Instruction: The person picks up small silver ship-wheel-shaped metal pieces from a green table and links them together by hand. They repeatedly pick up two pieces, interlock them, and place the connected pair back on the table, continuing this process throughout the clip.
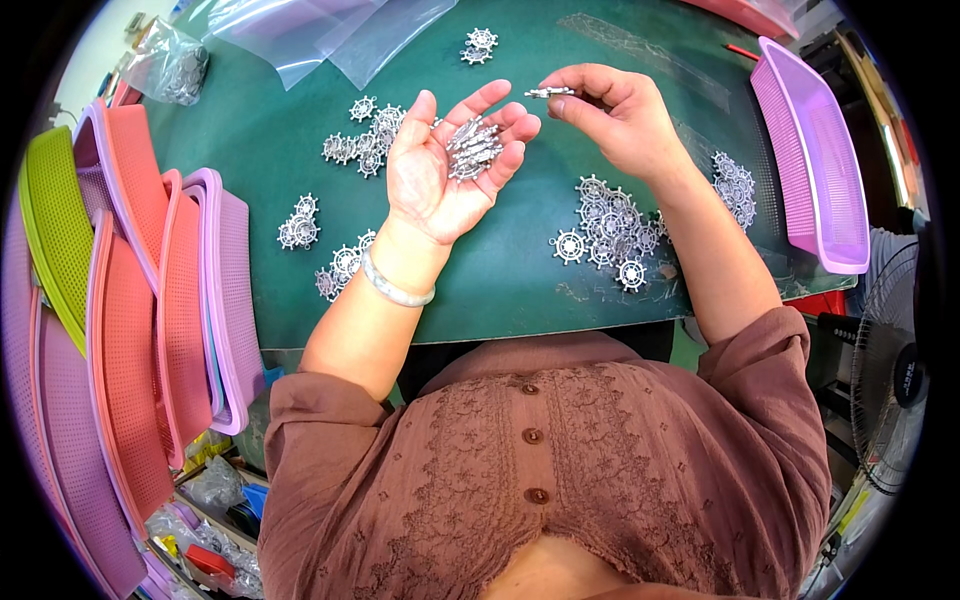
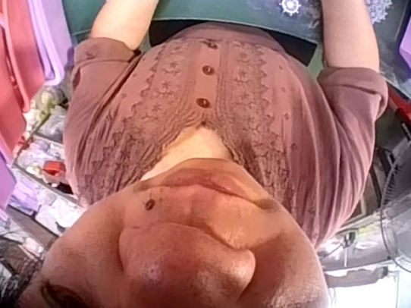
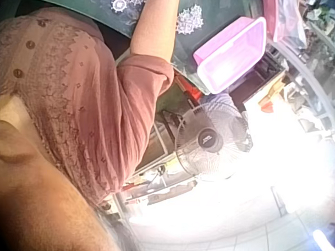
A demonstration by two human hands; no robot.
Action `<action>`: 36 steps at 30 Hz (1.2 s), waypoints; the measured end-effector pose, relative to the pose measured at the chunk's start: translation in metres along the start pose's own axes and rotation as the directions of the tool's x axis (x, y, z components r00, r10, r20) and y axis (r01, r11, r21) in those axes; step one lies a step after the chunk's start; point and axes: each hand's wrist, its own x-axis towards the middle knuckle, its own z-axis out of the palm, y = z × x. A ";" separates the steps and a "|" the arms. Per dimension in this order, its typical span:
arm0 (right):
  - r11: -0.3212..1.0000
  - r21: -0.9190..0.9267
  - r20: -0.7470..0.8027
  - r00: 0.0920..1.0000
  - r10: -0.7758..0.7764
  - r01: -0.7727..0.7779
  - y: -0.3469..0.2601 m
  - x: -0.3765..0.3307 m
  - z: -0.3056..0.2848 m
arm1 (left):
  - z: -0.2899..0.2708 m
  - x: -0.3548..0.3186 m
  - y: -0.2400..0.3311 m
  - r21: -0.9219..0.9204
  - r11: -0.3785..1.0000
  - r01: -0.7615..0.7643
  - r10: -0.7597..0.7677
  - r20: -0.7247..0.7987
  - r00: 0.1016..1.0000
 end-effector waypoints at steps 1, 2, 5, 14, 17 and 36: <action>1.000 -0.004 -0.001 1.000 0.000 0.000 0.000 0.000 0.000 | 0.000 0.000 0.000 0.000 1.000 0.000 0.000 0.002 1.000; 1.000 -0.007 -0.001 1.000 0.000 0.000 0.000 0.000 0.000 | 0.000 0.000 0.000 0.000 1.000 0.000 0.000 0.003 1.000; 1.000 -0.012 -0.002 1.000 -0.001 0.001 -0.001 0.000 0.000 | 0.000 0.000 0.000 -0.007 1.000 -0.004 0.004 -0.001 1.000; 1.000 -0.028 0.005 1.000 0.000 0.000 -0.002 -0.001 0.001 | 0.002 0.000 -0.002 0.051 0.998 -0.045 0.048 -0.068 0.996; 1.000 -0.009 0.001 1.000 -0.010 0.010 -0.001 -0.001 0.002 | 0.002 0.001 -0.001 0.261 0.964 -0.056 0.091 -0.127 0.988; 0.950 -0.165 0.090 0.963 -0.253 0.265 -0.007 -0.005 0.003 | 0.008 0.003 -0.027 0.929 0.331 -0.167 0.477 -0.012 0.879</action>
